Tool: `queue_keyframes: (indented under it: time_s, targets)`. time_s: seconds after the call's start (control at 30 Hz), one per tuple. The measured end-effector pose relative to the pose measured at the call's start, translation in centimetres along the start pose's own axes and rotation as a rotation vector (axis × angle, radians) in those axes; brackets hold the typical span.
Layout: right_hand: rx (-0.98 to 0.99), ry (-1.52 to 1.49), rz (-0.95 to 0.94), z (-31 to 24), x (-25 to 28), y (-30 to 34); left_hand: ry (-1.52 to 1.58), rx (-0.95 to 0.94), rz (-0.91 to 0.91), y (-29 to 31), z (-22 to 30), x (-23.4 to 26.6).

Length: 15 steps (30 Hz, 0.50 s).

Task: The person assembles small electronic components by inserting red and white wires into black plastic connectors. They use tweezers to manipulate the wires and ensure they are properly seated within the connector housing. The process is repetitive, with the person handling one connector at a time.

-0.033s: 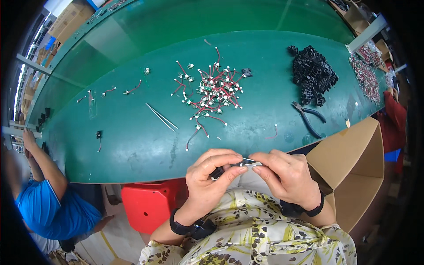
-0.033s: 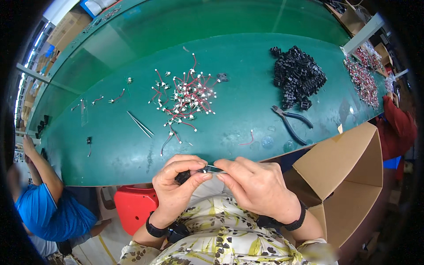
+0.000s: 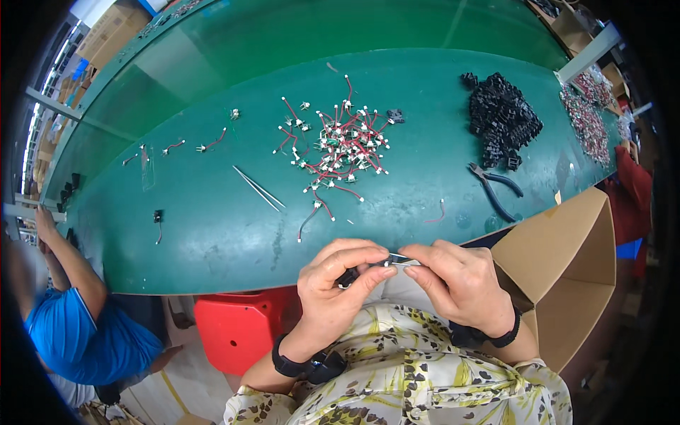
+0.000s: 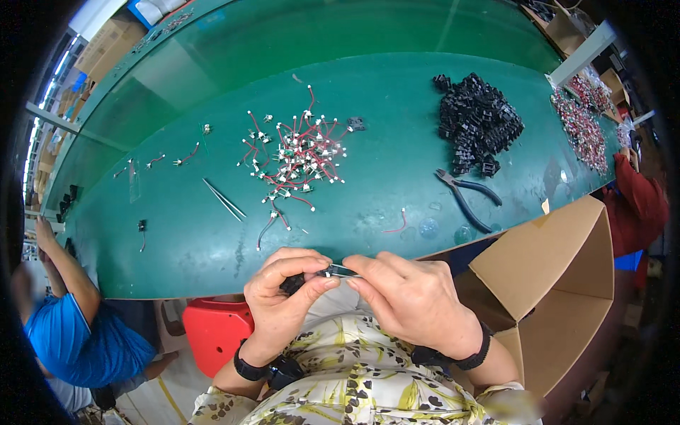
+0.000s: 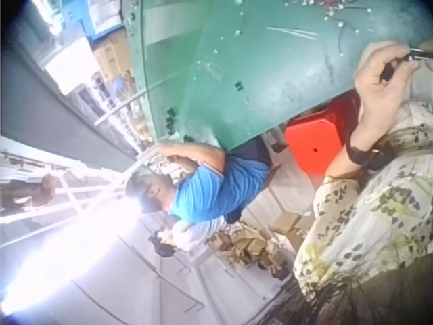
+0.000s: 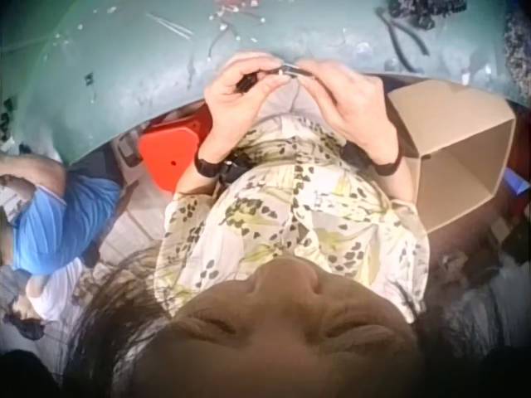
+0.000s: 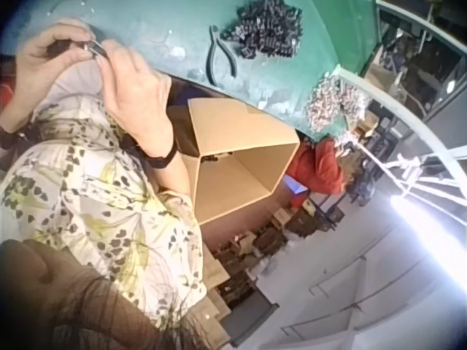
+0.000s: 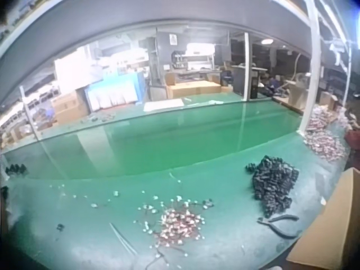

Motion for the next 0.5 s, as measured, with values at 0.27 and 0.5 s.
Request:
queue_keyframes:
  time_s: [0.27, 0.5]
  targets:
    - [-0.061, 0.056, 0.041, 0.4, -0.5, 0.3, -0.096, 0.068, 0.032, 0.0, -0.5, 0.2]
    - [-0.175, -0.052, 0.007, 2.2, -1.5, -0.1, -0.222, 0.07, 0.071, -0.4, -1.1, 0.4]
Point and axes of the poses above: each hand's wrist, its own y-axis away from the middle knuckle, its own x-axis out of the back of the hand, z = x × y, the point moved 10 cm from there along -y, towards the middle knuckle, and after that the axes turned 5 degrees about z, right-handed, at the moved point
